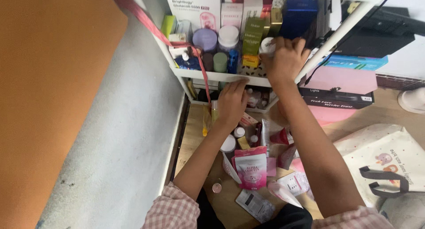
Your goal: The person sits on the bedroom floor in front of a white shelf filled with cosmetics and skincare products. They take items off the shelf, place them on the floor, turn boxes and bottles over in their hands, and place items back onto the shelf tiers.
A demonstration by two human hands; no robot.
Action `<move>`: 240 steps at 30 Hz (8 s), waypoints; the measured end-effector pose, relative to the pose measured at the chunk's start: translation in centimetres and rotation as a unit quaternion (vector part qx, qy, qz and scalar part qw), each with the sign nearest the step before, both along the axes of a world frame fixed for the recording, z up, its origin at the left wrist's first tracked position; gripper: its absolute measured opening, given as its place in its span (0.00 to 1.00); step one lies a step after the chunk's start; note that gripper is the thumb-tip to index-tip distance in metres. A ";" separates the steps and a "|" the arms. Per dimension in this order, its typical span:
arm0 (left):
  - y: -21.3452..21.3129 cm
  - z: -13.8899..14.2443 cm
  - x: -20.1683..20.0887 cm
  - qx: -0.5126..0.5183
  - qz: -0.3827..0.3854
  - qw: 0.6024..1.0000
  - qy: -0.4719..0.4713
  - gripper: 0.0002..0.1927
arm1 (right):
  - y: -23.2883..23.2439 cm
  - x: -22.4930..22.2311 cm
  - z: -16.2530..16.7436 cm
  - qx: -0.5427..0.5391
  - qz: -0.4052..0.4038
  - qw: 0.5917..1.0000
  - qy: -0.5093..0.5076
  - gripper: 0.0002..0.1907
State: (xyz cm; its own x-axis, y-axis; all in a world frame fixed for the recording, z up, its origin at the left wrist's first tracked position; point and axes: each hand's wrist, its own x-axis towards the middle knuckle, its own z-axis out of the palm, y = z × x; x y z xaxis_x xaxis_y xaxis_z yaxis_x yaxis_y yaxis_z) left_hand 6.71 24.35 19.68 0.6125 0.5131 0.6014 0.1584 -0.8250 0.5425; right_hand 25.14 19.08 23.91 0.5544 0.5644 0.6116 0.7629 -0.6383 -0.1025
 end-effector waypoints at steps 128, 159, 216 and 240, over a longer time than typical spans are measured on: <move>1.1 -21.4 -21.0 -0.337 0.252 0.847 0.326 0.23 | 1.1 -30.5 -26.5 -0.326 0.244 0.882 0.236 0.28; 6.8 4.7 11.8 0.203 0.023 0.921 0.331 0.21 | 1.4 0.1 1.0 -0.082 0.101 0.985 0.110 0.26; -4.2 -10.4 -30.6 -0.413 0.160 0.889 0.120 0.34 | 2.2 -28.3 -23.1 -0.230 0.158 0.863 0.421 0.35; 1.1 7.6 -7.0 -0.183 -0.028 0.978 -0.099 0.24 | -2.1 -9.9 2.4 0.163 0.249 0.936 0.189 0.15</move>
State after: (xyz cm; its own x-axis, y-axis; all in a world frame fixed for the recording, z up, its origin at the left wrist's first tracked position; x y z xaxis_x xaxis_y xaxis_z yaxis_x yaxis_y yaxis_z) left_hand -0.29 25.48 27.29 0.5370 0.6848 0.4925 -0.0196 -0.5736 0.8189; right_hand 15.23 17.02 26.33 0.4844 0.6276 0.6095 0.8271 -0.1015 -0.5529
